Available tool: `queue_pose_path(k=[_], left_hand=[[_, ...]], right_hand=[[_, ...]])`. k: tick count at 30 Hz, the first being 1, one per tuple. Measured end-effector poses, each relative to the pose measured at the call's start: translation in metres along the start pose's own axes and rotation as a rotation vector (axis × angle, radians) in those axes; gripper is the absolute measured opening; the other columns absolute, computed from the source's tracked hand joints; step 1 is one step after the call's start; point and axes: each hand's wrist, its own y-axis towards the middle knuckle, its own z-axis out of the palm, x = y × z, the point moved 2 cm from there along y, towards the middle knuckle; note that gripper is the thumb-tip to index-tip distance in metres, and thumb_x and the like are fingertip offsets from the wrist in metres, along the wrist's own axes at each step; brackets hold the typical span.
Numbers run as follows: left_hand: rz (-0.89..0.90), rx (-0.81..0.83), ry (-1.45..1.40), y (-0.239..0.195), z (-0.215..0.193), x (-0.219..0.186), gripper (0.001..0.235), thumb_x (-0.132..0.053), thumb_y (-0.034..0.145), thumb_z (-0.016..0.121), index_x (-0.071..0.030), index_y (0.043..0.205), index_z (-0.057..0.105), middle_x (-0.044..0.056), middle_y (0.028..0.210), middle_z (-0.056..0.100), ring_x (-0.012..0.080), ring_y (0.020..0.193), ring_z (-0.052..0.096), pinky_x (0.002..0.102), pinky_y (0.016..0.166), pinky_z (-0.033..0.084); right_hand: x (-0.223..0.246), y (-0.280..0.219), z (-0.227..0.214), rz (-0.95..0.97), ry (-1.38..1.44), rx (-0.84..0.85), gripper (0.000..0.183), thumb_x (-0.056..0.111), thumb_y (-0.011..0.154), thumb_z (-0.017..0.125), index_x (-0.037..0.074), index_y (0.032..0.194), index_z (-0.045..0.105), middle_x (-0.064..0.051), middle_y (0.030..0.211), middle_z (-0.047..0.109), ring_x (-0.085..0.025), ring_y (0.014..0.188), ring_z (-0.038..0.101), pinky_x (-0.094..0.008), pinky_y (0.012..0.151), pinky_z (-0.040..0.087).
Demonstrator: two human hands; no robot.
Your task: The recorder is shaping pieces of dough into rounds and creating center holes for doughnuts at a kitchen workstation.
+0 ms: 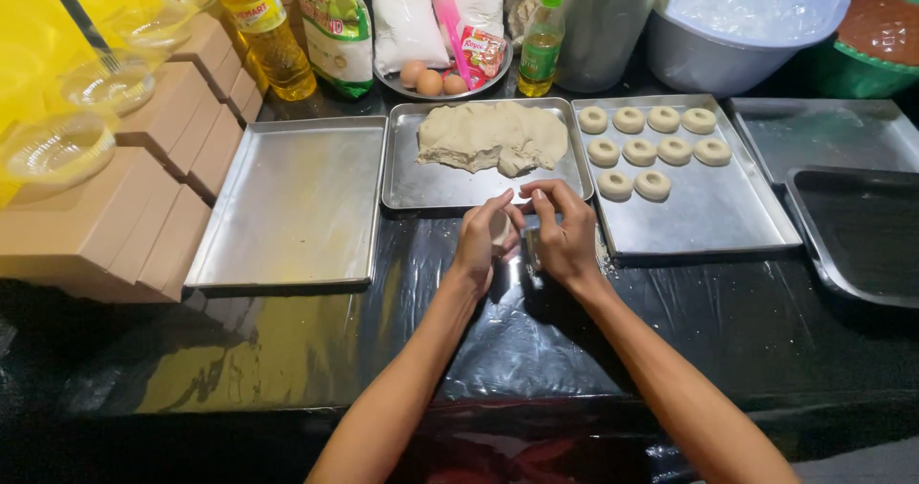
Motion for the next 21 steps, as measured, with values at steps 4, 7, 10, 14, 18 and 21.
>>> queue_pose_path(k=[4,7,10,14,18,21], left_hand=[[-0.015,0.003,-0.074,-0.004,0.004,-0.006,0.046,-0.045,0.097,0.056,-0.012,0.065,0.049,-0.005,0.052,0.038,0.0062,0.039,0.030,0.025,0.037,0.018],[0.008,0.073,-0.078,-0.005,0.004,-0.007,0.052,-0.051,0.098,0.052,-0.015,0.062,0.043,-0.007,0.047,0.032,0.0061,0.036,0.025,0.026,0.036,0.015],[0.004,0.061,-0.064,-0.006,0.006,-0.006,0.053,-0.054,0.097,0.050,-0.016,0.061,0.042,-0.009,0.047,0.030,0.0050,0.037,0.023,0.026,0.037,0.014],[0.043,0.001,0.011,-0.003,0.005,0.001,0.046,-0.053,0.098,0.051,-0.015,0.072,0.049,-0.007,0.059,0.040,0.0054,0.046,0.032,0.024,0.042,0.020],[0.207,-0.078,0.351,0.005,-0.004,0.012,0.055,-0.051,0.105,0.038,-0.005,0.086,0.062,0.001,0.079,0.061,0.0106,0.071,0.056,0.027,0.061,0.046],[0.582,-0.074,0.828,0.007,-0.012,0.023,0.043,-0.036,0.117,0.034,-0.006,0.106,0.063,0.005,0.104,0.066,0.0139,0.095,0.060,0.034,0.082,0.047]], right_hand=[[0.001,-0.002,0.000,-0.029,-0.006,0.037,0.021,0.012,0.104,0.052,-0.002,0.108,0.068,-0.012,0.095,0.076,-0.020,0.087,0.076,-0.031,0.079,0.057],[0.004,-0.002,0.001,-0.028,-0.037,0.042,0.021,0.013,0.103,0.054,-0.001,0.107,0.070,-0.012,0.093,0.077,-0.019,0.088,0.076,-0.032,0.080,0.057],[0.006,-0.003,0.001,-0.045,-0.080,0.039,0.021,0.013,0.103,0.056,-0.001,0.108,0.070,-0.013,0.094,0.076,-0.020,0.089,0.075,-0.032,0.080,0.056],[0.009,-0.003,-0.004,-0.061,-0.017,0.126,0.022,0.015,0.099,0.061,0.000,0.113,0.067,-0.013,0.102,0.076,-0.020,0.093,0.075,-0.033,0.083,0.056],[0.007,-0.002,-0.011,-0.166,-0.006,0.293,0.043,0.017,0.089,0.070,-0.001,0.128,0.061,-0.016,0.124,0.069,-0.025,0.109,0.070,-0.037,0.098,0.054],[0.030,0.003,-0.019,-0.333,-0.103,0.423,0.064,0.019,0.080,0.075,-0.001,0.137,0.055,-0.020,0.148,0.057,-0.032,0.131,0.060,-0.040,0.109,0.047]])
